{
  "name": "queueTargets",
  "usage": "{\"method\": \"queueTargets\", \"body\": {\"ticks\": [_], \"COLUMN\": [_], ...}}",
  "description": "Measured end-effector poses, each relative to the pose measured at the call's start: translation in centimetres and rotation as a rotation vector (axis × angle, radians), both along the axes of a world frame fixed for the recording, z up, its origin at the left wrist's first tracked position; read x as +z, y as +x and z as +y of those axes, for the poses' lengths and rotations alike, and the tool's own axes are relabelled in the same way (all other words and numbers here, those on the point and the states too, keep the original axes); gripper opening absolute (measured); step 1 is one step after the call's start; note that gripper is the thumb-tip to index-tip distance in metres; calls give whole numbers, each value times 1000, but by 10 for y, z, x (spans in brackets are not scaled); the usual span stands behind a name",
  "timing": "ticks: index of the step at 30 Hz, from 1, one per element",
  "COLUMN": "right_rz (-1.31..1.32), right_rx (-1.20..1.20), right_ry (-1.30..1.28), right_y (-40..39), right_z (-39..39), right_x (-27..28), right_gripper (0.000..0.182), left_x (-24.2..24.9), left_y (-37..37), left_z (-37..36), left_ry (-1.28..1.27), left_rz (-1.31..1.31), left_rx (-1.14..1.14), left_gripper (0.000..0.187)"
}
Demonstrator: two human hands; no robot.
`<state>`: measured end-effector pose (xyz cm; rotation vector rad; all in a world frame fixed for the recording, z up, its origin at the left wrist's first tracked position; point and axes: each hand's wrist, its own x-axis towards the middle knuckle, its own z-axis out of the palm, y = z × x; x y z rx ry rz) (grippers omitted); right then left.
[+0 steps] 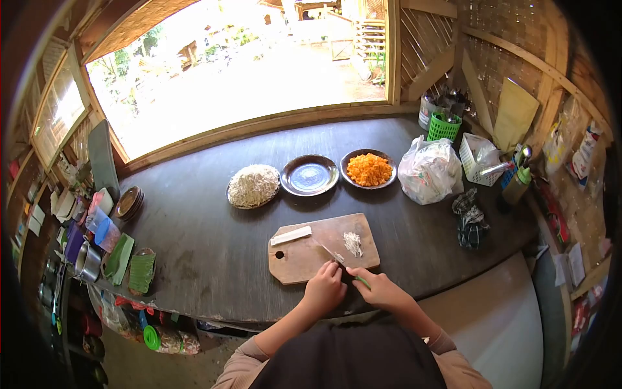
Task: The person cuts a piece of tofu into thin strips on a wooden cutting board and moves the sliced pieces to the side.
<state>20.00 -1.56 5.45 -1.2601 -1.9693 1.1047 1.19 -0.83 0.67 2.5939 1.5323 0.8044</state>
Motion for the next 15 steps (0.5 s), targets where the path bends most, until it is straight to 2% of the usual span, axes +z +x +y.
{"method": "queueTargets", "body": {"ticks": [3, 12, 15], "right_rz": [-48, 20, -34], "right_rx": [-11, -9, -19], "right_ry": [-66, 38, -77], "right_y": [4, -9, 0], "right_z": [-6, 7, -2], "right_x": [5, -19, -7], "right_gripper": [35, 35, 37], "left_x": [4, -1, 3], "left_y": [0, -1, 0], "left_z": [-3, 0, -3], "left_ry": [-24, -13, -99], "left_rz": [14, 5, 8], "left_rx": [-10, -12, 15], "left_gripper": [34, 35, 38]}}
